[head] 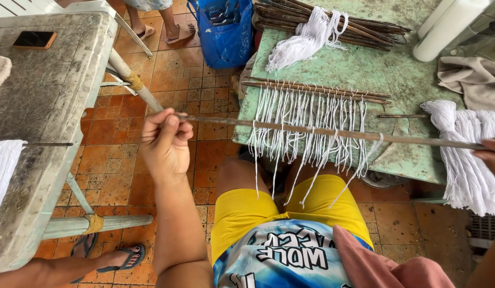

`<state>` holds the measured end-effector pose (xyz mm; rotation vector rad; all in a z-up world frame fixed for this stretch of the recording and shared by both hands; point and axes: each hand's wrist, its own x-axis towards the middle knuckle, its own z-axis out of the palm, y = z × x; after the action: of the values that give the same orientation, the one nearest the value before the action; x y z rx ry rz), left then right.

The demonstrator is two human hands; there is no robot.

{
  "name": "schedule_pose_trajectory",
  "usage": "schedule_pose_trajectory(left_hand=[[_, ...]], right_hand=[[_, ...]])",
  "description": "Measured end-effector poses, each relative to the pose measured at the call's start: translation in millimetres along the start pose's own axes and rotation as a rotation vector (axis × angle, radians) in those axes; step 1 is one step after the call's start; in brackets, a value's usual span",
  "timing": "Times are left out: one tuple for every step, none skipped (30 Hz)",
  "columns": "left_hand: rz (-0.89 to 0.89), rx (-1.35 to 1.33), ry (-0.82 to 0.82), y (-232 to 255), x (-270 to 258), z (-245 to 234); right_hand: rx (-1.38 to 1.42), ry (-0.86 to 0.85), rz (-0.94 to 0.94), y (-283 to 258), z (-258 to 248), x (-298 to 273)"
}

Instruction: Tying individual candle wicks onto a wooden stick to prepare them for dipping.

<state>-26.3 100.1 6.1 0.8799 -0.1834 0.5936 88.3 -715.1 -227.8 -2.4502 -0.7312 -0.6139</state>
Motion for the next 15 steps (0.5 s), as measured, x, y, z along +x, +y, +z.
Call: schedule_pose_trajectory(left_hand=[[0.000, 0.000, -0.001, -15, 6, -5], [-0.047, 0.117, 0.088, -31, 13, -9], [-0.094, 0.235, 0.178, -47, 21, -13], [-0.097, 0.236, 0.174, -62, 28, -16], [-0.157, 0.325, 0.209, -77, 35, -18], [-0.221, 0.417, 0.243, -91, 40, -21], [-0.227, 0.420, 0.240, -108, 48, -24], [-0.297, 0.507, 0.261, -124, 55, -28], [-0.367, 0.594, 0.281, -140, 61, -32], [-0.369, 0.597, 0.284, -152, 66, -33], [-0.434, 0.718, 0.278, -164, 71, -34], [-0.500, 0.839, 0.270, -176, 76, -36], [-0.504, 0.842, 0.272, -192, 78, -47], [-0.488, 0.891, 0.268, -209, 82, -57], [-0.471, 0.939, 0.264, -226, 87, -67]], right_hand=[[0.000, 0.001, 0.000, -73, 4, 54], [0.045, 0.084, -0.024, -174, -8, 108], [0.089, 0.166, -0.048, -295, -47, 148], [0.089, 0.168, -0.044, -288, -31, 155], [0.022, 0.165, -0.044, -280, -16, 161], [-0.042, 0.159, -0.042, -273, -1, 166], [-0.041, 0.158, -0.035, -257, 17, 170], [-0.089, 0.108, -0.018, -242, 35, 175], [-0.136, 0.059, -0.001, -227, 53, 179], [-0.132, 0.056, 0.000, -210, 68, 180], [-0.190, 0.034, 0.047, -193, 84, 181], [-0.248, 0.011, 0.097, -176, 101, 181], [-0.244, 0.007, 0.099, -174, 108, 183], [-0.282, -0.026, 0.114, -170, 115, 188], [-0.320, -0.060, 0.130, -166, 121, 193]])
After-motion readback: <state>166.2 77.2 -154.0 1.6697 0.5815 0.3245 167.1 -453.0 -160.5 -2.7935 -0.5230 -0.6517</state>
